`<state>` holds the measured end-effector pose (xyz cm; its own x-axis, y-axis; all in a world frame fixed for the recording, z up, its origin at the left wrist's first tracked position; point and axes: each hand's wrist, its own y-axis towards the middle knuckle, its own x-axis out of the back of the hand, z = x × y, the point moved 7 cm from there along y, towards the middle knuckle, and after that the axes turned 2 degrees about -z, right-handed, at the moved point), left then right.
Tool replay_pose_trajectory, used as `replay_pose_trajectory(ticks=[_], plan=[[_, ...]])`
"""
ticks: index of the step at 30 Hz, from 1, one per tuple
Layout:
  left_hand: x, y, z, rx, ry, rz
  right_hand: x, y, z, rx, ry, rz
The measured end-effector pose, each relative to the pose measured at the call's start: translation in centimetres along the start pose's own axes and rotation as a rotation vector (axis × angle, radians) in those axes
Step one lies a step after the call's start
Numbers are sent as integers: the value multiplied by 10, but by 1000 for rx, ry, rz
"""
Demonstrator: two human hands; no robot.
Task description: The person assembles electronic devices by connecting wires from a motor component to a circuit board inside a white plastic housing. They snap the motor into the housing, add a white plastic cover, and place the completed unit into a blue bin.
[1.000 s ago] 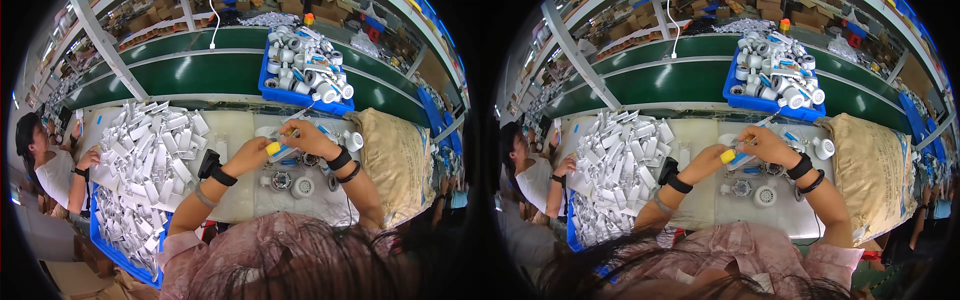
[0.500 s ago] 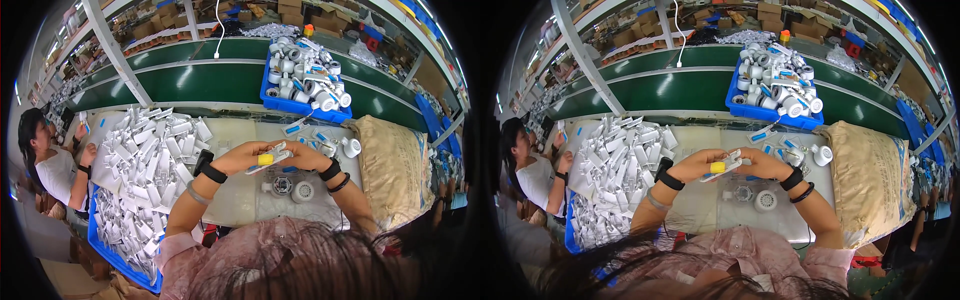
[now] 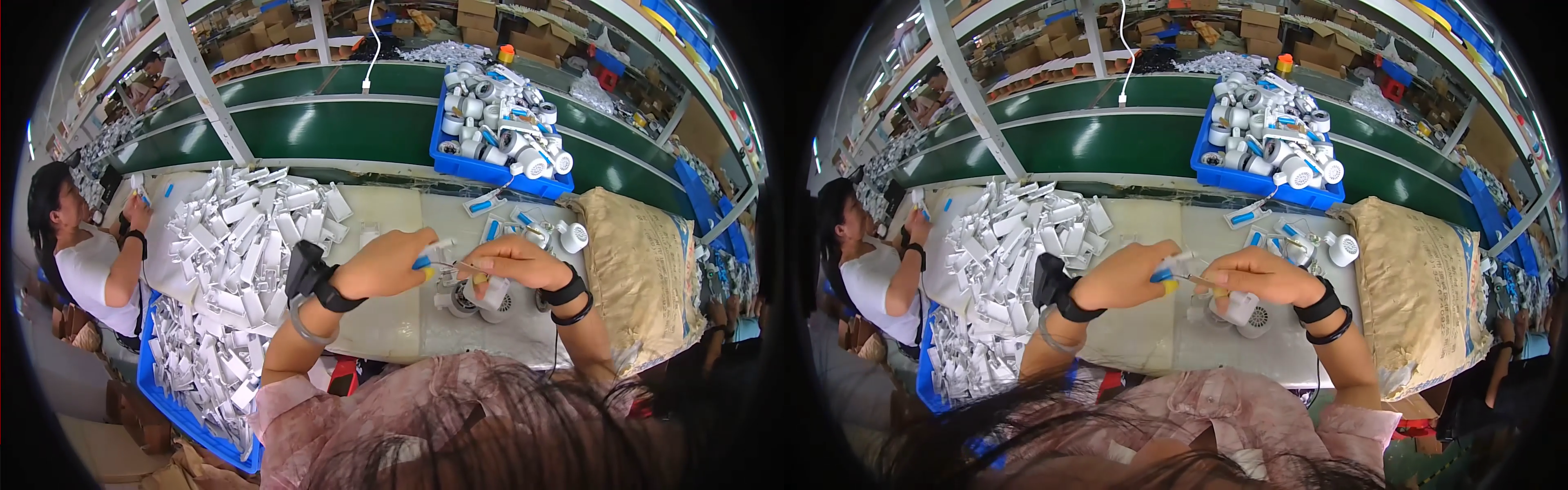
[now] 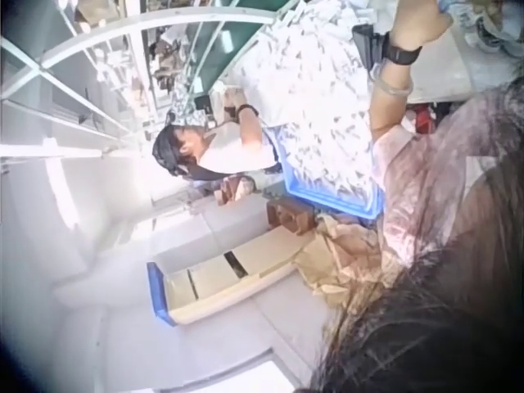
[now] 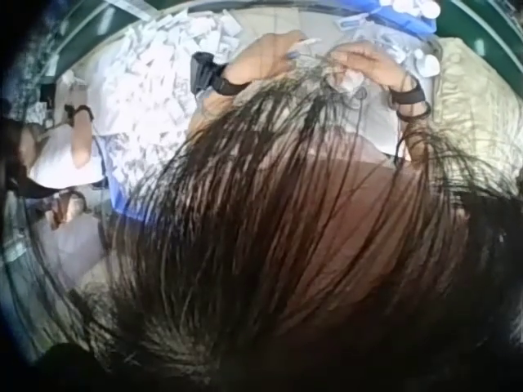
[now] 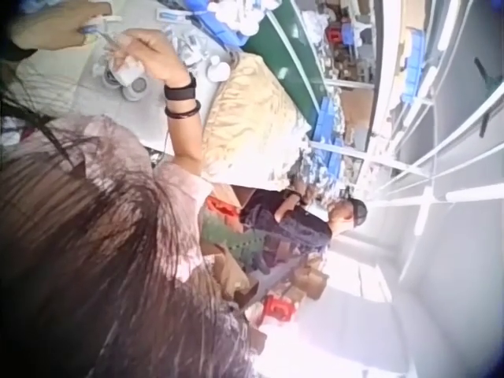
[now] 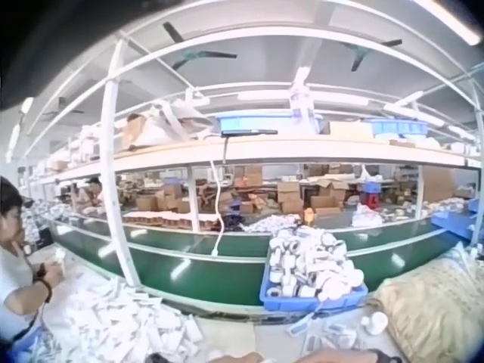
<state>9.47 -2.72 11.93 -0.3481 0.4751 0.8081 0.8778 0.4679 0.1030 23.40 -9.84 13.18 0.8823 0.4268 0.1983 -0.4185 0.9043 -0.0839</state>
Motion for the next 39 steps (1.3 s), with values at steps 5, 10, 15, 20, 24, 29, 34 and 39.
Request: replay_pose_trajectory(ticks=[5, 10, 15, 20, 24, 29, 34, 39], plan=[[-7, -2, -5, 61, -202, -286, -3, -13, -11, -4, 58, 3], [-40, -2, 0, 55, -747, -318, 11, -16, -21, 7, -259, -177], [-60, 16, 4, 165, -1222, -220, 27, -20, -15, 277, -675, -596], [-65, 38, 8, 213, -1211, -212, 44, -26, -11, 415, -694, -813], [-70, 45, -1, 280, -1232, -189, 45, -28, -11, 329, -574, -800], [-63, 46, -32, 331, -1218, -159, 39, -49, 16, 440, -700, -783], [-54, 44, -67, 393, -1313, -40, 41, -71, 33, 377, -641, -832], [-37, 39, -91, 316, -1211, -75, 38, -83, 51, 437, -615, -878]])
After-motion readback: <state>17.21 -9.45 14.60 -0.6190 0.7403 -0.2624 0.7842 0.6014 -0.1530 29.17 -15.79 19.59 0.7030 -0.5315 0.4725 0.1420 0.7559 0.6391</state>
